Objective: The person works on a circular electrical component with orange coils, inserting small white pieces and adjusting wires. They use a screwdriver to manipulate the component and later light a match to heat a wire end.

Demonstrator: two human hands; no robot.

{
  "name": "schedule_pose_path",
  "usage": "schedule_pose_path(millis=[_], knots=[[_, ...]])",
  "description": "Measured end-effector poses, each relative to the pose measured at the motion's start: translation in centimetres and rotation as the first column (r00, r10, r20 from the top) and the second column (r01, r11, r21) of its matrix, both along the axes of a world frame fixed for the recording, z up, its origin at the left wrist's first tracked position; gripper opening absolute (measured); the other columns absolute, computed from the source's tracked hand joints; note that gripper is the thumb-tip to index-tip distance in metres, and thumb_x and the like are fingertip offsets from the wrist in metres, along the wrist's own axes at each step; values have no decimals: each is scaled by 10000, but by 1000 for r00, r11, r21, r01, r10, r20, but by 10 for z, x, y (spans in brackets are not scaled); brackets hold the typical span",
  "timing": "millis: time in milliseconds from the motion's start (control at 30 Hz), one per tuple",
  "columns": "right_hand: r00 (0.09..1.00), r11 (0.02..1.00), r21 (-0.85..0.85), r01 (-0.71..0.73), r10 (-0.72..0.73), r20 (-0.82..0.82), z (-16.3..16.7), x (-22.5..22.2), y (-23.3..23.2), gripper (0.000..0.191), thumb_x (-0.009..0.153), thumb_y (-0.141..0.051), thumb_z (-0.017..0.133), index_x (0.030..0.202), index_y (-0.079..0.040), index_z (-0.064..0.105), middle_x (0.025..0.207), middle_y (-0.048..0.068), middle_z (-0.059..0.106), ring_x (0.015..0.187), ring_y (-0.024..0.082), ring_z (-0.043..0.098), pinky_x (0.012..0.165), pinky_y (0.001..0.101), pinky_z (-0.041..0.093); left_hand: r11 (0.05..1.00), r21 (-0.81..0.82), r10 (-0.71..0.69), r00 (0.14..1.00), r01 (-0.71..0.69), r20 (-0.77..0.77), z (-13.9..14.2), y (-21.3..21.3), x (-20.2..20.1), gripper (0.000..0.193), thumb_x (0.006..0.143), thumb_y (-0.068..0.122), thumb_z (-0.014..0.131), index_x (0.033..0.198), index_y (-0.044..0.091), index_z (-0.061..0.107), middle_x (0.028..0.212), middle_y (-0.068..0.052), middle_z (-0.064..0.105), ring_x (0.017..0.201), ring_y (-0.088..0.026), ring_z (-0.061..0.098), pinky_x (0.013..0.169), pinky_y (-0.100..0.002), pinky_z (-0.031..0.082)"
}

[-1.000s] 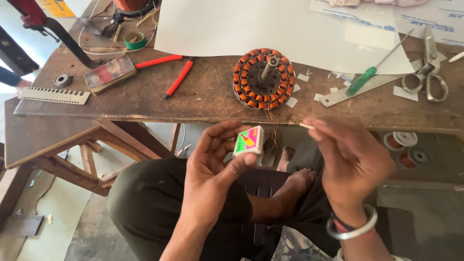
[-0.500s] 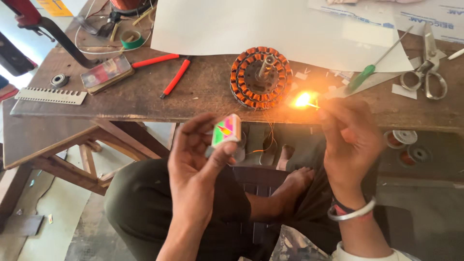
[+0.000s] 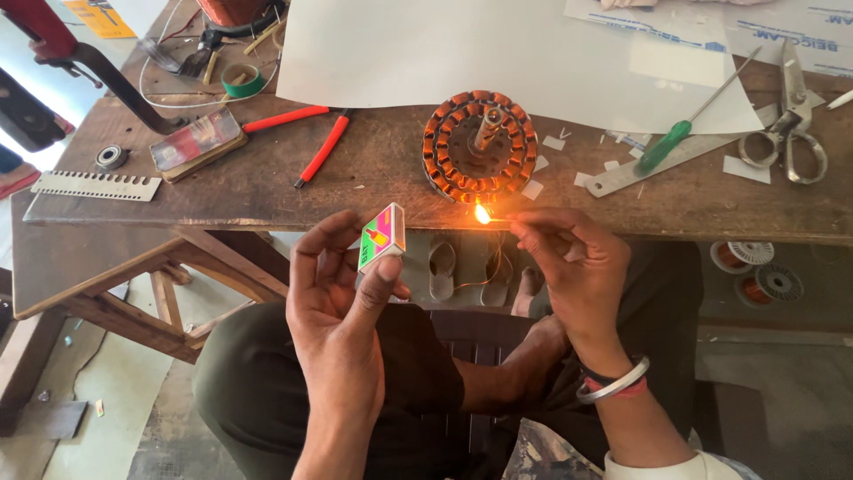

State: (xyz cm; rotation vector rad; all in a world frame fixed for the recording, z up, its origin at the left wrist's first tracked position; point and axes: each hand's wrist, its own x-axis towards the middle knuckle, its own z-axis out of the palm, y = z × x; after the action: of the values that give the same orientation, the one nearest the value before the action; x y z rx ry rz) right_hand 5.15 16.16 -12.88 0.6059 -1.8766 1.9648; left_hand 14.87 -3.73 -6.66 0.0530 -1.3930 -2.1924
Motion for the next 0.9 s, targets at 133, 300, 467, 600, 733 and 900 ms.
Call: schedule_pose_path(millis=[133, 300, 467, 600, 733, 900], knots=[[1000, 999, -20, -29, 29, 3, 5, 2, -4, 142, 962, 74, 716, 1099, 38, 711, 1091, 118, 757, 1026, 156, 739, 900, 245, 603, 1000, 6, 0, 1000, 0, 5, 0, -1, 1, 523, 917, 16, 737, 1381, -18, 497, 1306, -126, 616, 1073, -159, 634, 757, -279, 570], [1000, 999, -23, -22, 23, 21, 5, 2, -2, 149, 952, 81, 714, 1095, 35, 711, 1097, 123, 756, 1029, 164, 740, 856, 256, 620, 1000, 3, -3, 1000, 3, -17, 1, -1, 1, 527, 918, 10, 738, 1384, -14, 493, 1330, -132, 615, 1079, -159, 630, 760, -278, 569], [1000, 999, -32, -22, 23, 12, 2, 2, -3, 145, 957, 85, 710, 1094, 36, 708, 1108, 131, 750, 1038, 171, 739, 848, 264, 627, 1000, -2, -7, 1000, 7, -5, 1, -2, 0, 530, 913, 10, 741, 1382, -12, 494, 1326, -133, 616, 1082, -157, 632, 766, -277, 568], [1000, 999, -39, -7, 7, 17, 3, 3, -5, 152, 957, 80, 712, 1104, 40, 708, 1101, 129, 747, 1023, 164, 738, 841, 270, 637, 1000, -4, -2, 1000, 2, 3, 1, -2, 1, 537, 910, 15, 746, 1385, -13, 497, 1309, -128, 616, 1071, -156, 633, 760, -279, 568], [999, 999, -41, 13, -12, 31, 3, 4, -6, 145, 964, 74, 711, 1106, 44, 710, 1087, 125, 753, 984, 157, 737, 824, 275, 639, 1000, -14, -9, 1000, 9, -8, 2, -2, 1, 543, 909, 18, 746, 1388, -13, 494, 1318, -124, 620, 1076, -153, 632, 761, -278, 569], [999, 999, -45, 25, -23, 29, 4, 2, -9, 141, 962, 67, 716, 1100, 42, 708, 1072, 115, 750, 975, 151, 736, 820, 276, 643, 1000, -17, -4, 1000, 4, 7, 3, -2, 1, 542, 909, 19, 744, 1390, -11, 496, 1305, -126, 618, 1066, -154, 636, 760, -277, 573]])
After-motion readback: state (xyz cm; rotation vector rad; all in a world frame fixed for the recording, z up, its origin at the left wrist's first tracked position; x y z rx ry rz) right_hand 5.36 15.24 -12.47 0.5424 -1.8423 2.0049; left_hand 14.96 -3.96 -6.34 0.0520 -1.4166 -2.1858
